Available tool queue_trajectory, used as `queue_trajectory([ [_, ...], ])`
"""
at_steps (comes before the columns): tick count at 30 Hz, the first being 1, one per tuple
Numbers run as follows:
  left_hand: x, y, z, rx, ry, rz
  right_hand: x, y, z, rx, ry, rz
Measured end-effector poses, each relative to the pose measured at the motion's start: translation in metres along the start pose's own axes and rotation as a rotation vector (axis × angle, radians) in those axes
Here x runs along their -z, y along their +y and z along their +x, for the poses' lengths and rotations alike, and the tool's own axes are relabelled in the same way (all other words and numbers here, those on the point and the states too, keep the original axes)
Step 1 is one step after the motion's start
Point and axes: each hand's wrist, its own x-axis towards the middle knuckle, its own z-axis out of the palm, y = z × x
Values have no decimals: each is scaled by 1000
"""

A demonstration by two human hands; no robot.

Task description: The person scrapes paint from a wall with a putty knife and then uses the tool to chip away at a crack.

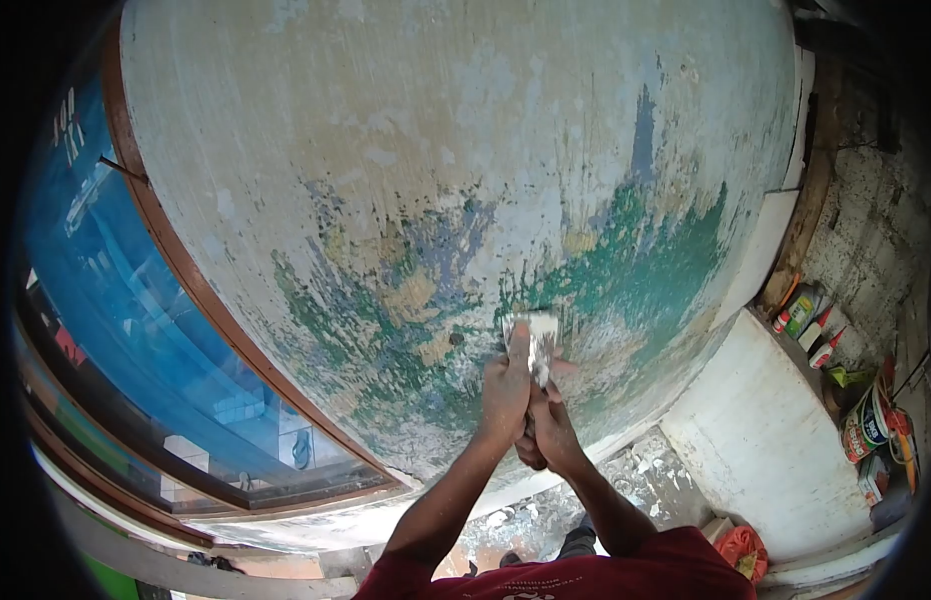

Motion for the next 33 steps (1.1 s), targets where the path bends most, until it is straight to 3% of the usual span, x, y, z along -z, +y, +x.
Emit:
queue_trajectory([
  [15,-1,12,-10,-16,23,-84,-8,-4,-5,-35,-18,-86],
  [16,-11,20,-8,-95,78,-120,-10,-15,-4,-51,-31,-91],
  [19,-17,50,-3,-67,-39,-110,-13,-35,-7,-124,-43,-86],
  [24,-7,16,-11,28,-9,-46,-15,-21,-18,-82,6,-51],
  [27,-33,54,-9,-58,35,-91,-25,-55,-11,-88,-8,-55],
  [28,-31,69,-3,-30,-54,-60,-28,-66,-10,-104,-29,-45],
  [33,-35,51,-9,-29,-5,-84,-21,-58,-19,-152,6,-41],
])
